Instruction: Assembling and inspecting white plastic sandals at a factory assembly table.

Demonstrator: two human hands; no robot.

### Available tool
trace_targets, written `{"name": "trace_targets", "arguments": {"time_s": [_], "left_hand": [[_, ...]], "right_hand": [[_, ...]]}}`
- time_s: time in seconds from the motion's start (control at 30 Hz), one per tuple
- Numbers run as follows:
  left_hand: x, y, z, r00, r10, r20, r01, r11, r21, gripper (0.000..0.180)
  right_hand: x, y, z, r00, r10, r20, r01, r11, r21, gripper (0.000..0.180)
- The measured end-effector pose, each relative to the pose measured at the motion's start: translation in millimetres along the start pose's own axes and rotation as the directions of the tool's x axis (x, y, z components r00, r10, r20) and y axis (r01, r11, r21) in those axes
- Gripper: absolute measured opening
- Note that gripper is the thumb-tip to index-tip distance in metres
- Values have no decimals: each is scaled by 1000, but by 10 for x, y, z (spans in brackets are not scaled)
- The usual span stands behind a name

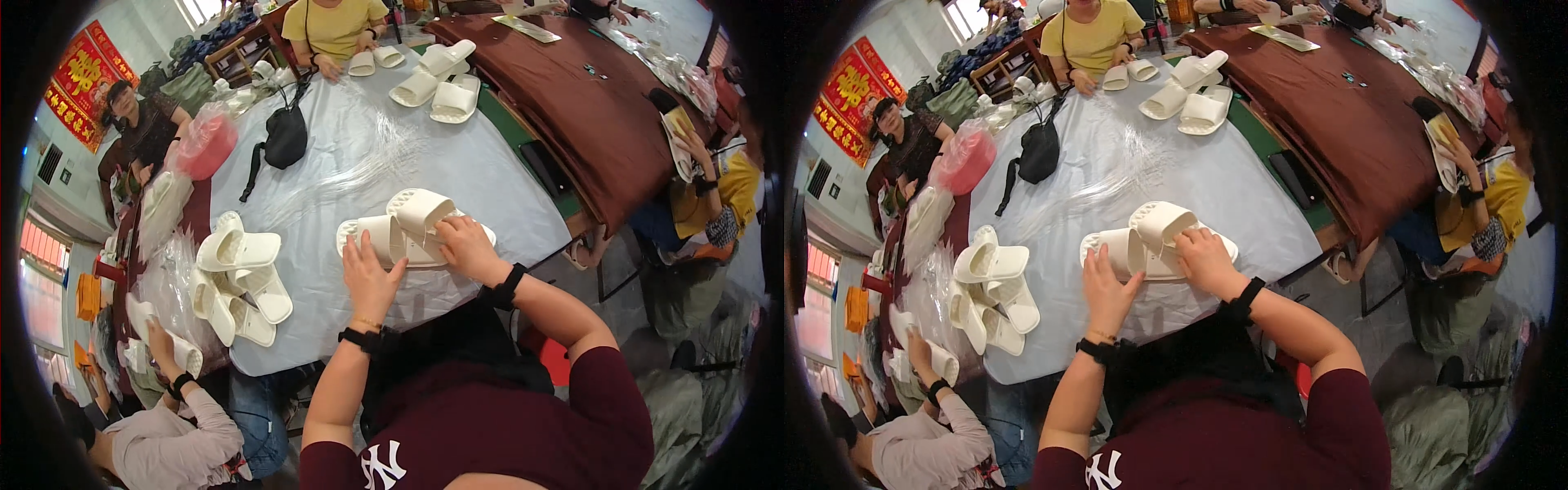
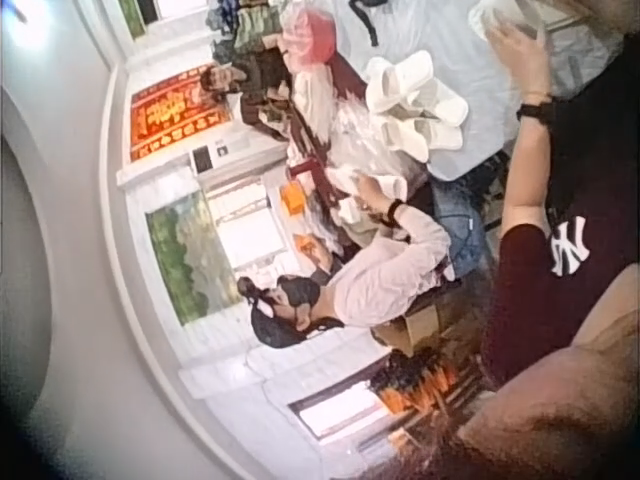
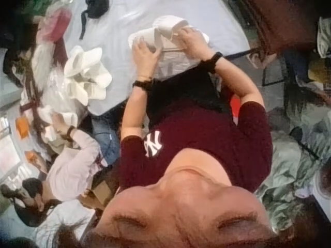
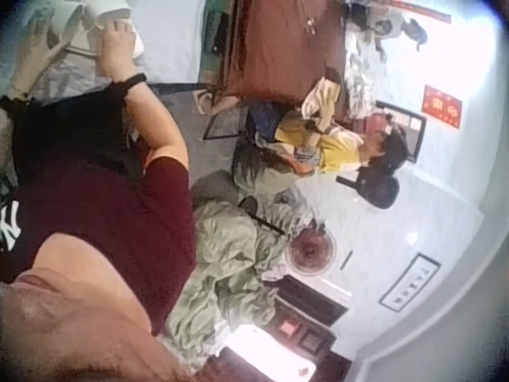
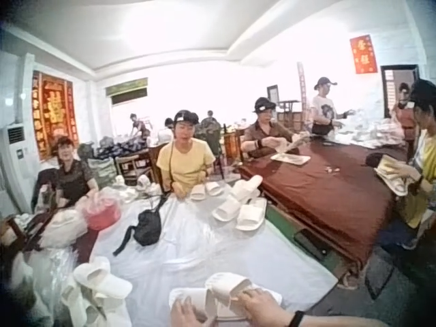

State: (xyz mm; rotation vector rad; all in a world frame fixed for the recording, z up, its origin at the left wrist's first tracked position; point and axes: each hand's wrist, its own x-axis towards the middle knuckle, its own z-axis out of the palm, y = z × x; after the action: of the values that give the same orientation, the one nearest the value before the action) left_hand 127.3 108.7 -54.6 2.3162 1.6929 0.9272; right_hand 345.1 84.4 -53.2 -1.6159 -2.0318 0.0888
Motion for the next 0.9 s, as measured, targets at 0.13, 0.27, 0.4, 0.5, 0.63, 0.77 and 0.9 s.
{"name": "trace_targets", "arguments": {"time_s": [0.13, 0.27, 0.4, 0.5, 0.63, 0.77, 0.9], "left_hand": [[85, -184, 108, 999, -43, -3, 43, 999, 31, 78], [194, -413, 27, 991, 11, 134, 5, 993, -118, 71], [237, -600, -158, 940, 191, 282, -128, 965, -228, 69], [192, -708, -198, 925, 245, 290, -155, 941, -300, 68], [153, -782, -200, 921, 263, 288, -178, 940, -291, 69], [174, -825, -275, 887, 312, 341, -199, 924, -327, 66], [205, -836, -307, 862, 296, 411, -165, 932, -324, 66]], "right_hand": [[41, 4, -57, 993, 39, -111, -57, 985, -161, 52], [31, 192, -63, 972, 222, 73, -216, 973, -79, 55], [-25, 172, -51, 976, 182, 120, -182, 983, -9, 52], [-89, -32, -6, 978, 133, 163, -137, 990, 14, 51], [-50, -297, -35, 945, 145, 294, -170, 984, 61, 47], [-71, -254, -1, 937, 91, 336, -166, 965, 201, 44], [-81, -309, 16, 946, 73, 315, -142, 969, 204, 48]]}}
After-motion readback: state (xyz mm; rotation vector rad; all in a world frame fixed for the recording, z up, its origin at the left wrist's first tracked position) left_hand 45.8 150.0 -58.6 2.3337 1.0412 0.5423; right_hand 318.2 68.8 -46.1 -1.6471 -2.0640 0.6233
